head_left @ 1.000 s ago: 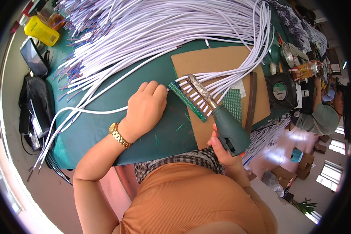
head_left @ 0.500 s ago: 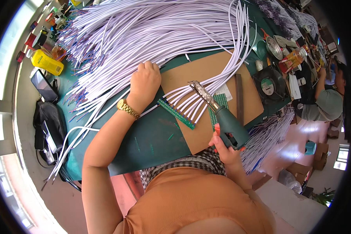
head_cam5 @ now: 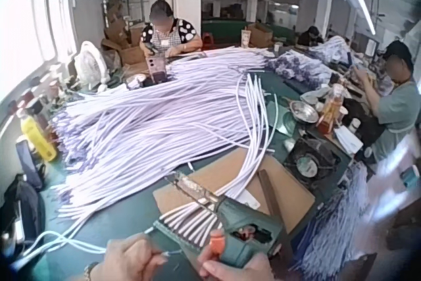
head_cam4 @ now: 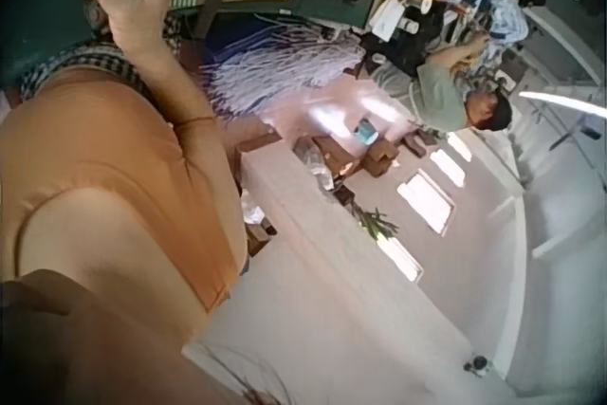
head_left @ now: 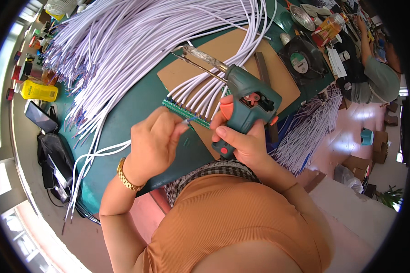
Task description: The person positions wire ends onto circuit board strips by hand and solders them in place using a soldering gun.
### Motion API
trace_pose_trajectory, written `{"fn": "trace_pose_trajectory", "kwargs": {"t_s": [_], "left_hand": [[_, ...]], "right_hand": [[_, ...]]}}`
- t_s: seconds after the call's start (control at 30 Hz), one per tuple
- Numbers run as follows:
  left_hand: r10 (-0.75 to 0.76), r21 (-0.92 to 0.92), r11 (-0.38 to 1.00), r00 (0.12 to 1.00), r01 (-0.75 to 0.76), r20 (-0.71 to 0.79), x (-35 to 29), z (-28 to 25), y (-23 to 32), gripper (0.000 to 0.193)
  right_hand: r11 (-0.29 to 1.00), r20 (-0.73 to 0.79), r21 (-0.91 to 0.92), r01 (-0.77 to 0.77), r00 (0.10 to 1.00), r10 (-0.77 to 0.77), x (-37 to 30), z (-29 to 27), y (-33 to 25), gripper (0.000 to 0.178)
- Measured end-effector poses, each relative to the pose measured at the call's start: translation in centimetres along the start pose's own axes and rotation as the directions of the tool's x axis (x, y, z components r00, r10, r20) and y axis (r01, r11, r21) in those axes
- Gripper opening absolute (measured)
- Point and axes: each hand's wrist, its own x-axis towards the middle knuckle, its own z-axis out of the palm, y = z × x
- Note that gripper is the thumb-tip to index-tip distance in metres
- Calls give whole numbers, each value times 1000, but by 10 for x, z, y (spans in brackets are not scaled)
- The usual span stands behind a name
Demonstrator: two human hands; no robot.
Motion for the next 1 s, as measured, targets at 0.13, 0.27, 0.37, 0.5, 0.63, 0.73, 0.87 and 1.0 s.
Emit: {"fn": "trace_pose_trajectory", "kwargs": {"t_s": [0.13,0.27,0.37,0.5,0.63,0.73,0.87,1.0], "left_hand": [[-68,-255,963,992,92,104,-23,17,13,15],[-241,-463,825,943,323,229,-33,24,13,25],[-407,-621,497,795,606,451,-35,26,11,30],[-391,-600,603,850,526,353,-37,34,10,25],[-140,-326,941,982,92,-128,-35,47,13,9],[-40,-182,983,984,8,-171,-35,48,11,19],[-180,-246,956,982,159,-66,-34,42,5,16],[-536,-115,841,843,529,-37,-27,41,-11,15]], "right_hand": [[999,108,-14,-42,993,43,-6,5,2,51],[1000,144,-21,-10,989,13,-13,-2,7,51],[998,151,-21,65,987,-61,-12,-1,10,51],[977,148,-174,124,984,-99,-9,-2,13,52],[956,120,-163,243,967,-226,-3,-2,21,51],[964,97,-128,231,971,-220,-1,0,25,49],[923,154,-238,302,950,-271,-2,-1,31,47],[932,98,-315,180,983,-157,-9,-5,36,43]]}}
